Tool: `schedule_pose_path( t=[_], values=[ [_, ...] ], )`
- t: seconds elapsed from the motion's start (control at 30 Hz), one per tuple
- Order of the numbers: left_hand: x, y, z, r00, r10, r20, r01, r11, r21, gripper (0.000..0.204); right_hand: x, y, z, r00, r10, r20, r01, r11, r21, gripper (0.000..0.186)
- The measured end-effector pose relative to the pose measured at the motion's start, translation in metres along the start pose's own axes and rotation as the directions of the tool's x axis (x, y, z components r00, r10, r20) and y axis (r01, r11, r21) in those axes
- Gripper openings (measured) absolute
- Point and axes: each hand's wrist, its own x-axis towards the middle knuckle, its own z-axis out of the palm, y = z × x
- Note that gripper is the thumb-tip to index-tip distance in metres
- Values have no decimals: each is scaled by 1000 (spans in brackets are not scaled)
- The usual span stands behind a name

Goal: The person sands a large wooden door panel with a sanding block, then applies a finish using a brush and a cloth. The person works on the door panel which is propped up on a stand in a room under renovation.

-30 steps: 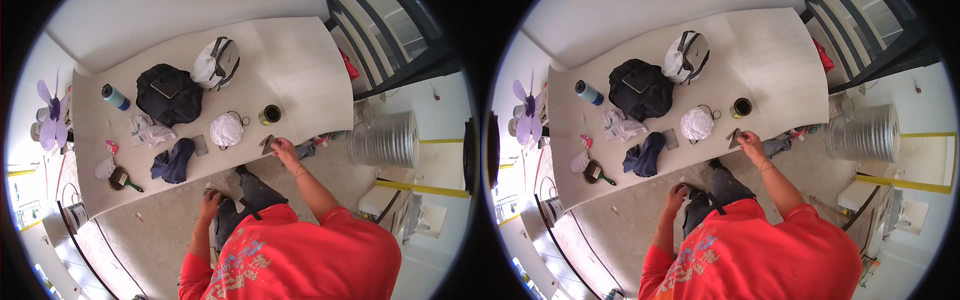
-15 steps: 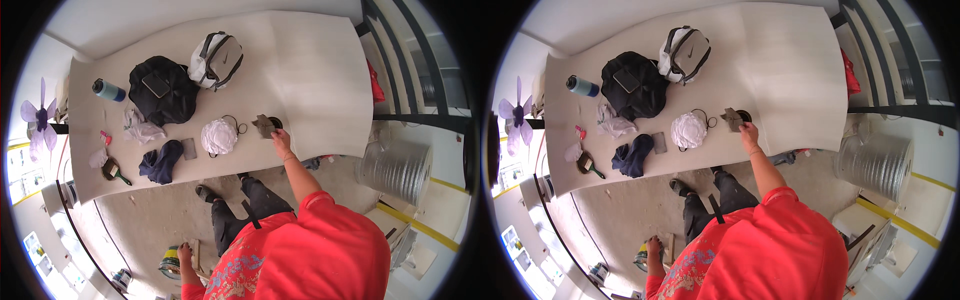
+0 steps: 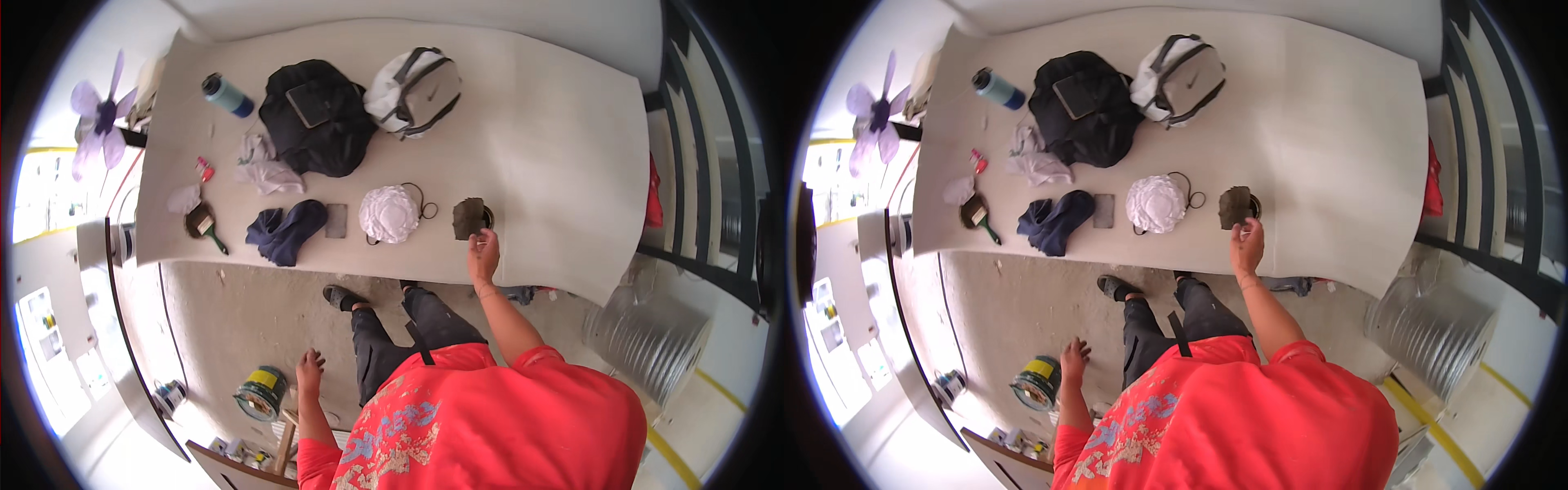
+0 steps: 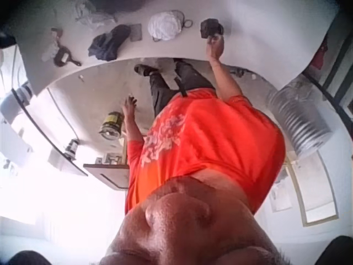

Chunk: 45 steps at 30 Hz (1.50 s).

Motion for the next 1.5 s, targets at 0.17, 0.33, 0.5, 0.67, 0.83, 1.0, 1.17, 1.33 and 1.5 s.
schedule_pose_path(
  t=[0.17, 0.33, 0.5, 0.67, 0.83, 1.0, 1.17, 1.33, 1.5],
  values=[
    [-31, 60, 9, 977, 162, 140, -4, 670, -742, 86, -72, -63, 26, 716, -347, 606, 282, 938, 203, 39],
    [-54, 136, 7, 774, 596, 216, 112, 207, -972, 76, -154, -173, 69, 260, -521, 813, 140, 853, 502, 46],
    [-19, 111, -22, 899, 404, 168, -60, 495, -867, 70, -168, -197, 150, 155, -573, 805, 570, 717, 401, 51],
    [49, -32, -56, 931, 188, -313, -158, 980, 119, 49, -87, -79, 229, 672, -279, 686, 545, 813, -204, 45],
    [55, -257, -102, 994, 49, -94, 7, 852, 523, 54, -83, -95, 231, 638, -167, 751, 453, 871, -191, 32],
    [20, -275, -110, 940, -297, -169, 324, 932, 162, 50, -143, -134, 284, 371, -317, 873, 492, 864, 105, 29],
    [7, -201, -131, 958, -209, -196, 175, 968, -178, 49, -222, -200, 324, 299, -413, 860, 442, 859, 259, 30],
    [31, -163, -176, 954, 8, -299, -21, 999, -41, 52, -279, -275, 362, 218, -456, 863, 499, 812, 303, 30],
    [59, -145, -233, 925, 31, -380, -37, 999, -8, 52, -305, -351, 431, 241, -580, 778, 592, 723, 356, 31]
  ],
)
